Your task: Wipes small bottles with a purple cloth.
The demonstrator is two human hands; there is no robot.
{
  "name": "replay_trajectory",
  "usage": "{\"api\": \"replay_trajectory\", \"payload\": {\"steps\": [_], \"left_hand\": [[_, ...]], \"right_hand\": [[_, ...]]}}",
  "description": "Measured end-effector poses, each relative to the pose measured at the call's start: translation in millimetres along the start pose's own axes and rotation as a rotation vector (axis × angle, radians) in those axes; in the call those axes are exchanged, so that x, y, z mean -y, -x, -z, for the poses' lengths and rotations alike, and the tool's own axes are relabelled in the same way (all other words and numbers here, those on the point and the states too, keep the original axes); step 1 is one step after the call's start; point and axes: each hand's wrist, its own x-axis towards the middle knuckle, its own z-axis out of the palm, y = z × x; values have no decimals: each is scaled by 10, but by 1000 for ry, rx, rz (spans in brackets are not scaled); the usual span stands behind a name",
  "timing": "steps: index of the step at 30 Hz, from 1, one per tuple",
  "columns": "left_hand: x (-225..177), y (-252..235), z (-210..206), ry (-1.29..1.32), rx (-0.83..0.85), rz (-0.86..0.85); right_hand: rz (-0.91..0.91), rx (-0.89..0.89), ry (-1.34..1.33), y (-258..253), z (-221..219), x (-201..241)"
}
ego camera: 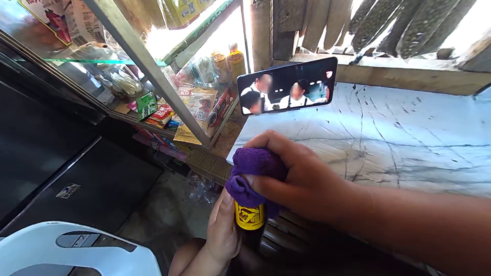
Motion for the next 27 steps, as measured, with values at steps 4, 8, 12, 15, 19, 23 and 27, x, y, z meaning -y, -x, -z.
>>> {"api": "replay_trajectory", "payload": {"steps": [4, 8, 12, 15, 19, 23, 27], "left_hand": [[33, 3, -13, -115, -44, -64], [63, 31, 16, -219, -17, -97], [58, 25, 25, -172, -37, -69], [41, 28, 29, -5, -30, -31], [7, 26, 2, 199, -45, -43], [-25, 0, -12, 387, -73, -57], [-5, 6, -38, 346, -91, -72]], "right_hand": [[-4, -13, 46, 6, -3, -3], [18, 14, 92, 14, -2, -11], [-3, 53, 67, 12, 1, -26], [7, 107, 47, 12, -2, -40], [92, 185, 185, 43, -25, -46], [157, 235, 300, 77, -60, -53], [166, 247, 346, 93, -68, -52]]}}
